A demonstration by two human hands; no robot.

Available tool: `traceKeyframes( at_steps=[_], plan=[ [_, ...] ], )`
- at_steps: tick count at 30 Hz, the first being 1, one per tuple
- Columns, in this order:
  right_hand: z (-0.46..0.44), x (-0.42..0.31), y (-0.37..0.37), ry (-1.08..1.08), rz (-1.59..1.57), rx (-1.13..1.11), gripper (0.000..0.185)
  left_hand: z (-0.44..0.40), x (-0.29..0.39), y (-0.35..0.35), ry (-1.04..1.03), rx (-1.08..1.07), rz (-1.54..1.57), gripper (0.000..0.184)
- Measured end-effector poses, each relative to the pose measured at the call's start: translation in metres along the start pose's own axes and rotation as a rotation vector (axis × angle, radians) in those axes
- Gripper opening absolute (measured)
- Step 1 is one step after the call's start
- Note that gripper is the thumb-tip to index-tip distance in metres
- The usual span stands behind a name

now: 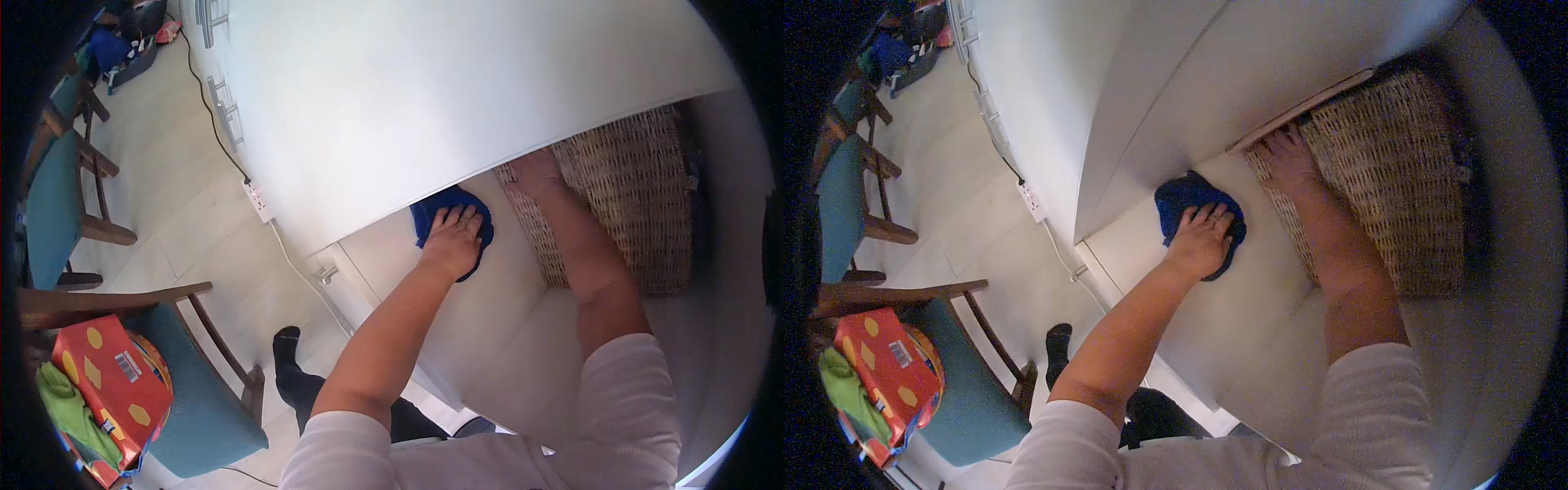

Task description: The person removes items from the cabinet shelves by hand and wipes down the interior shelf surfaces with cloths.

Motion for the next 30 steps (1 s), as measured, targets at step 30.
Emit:
traceKeyframes(
  at_steps=[30],
  plan=[
    [0.007,0.004,-0.013,0.064,0.032,0.471,0.044,-0.009,0.104,-0.120,-0.202,-0.215,-0.588,0.062]
  ],
)
Point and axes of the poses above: each hand's wrist, its own z-axis away from the middle knuckle, its own y-axis out of the back of the hand, x = y × z, the point moved 3 cm from there along -z, towards the middle knuckle, and after that the axes turned 14 degrees about y, right-handed, at the moved point
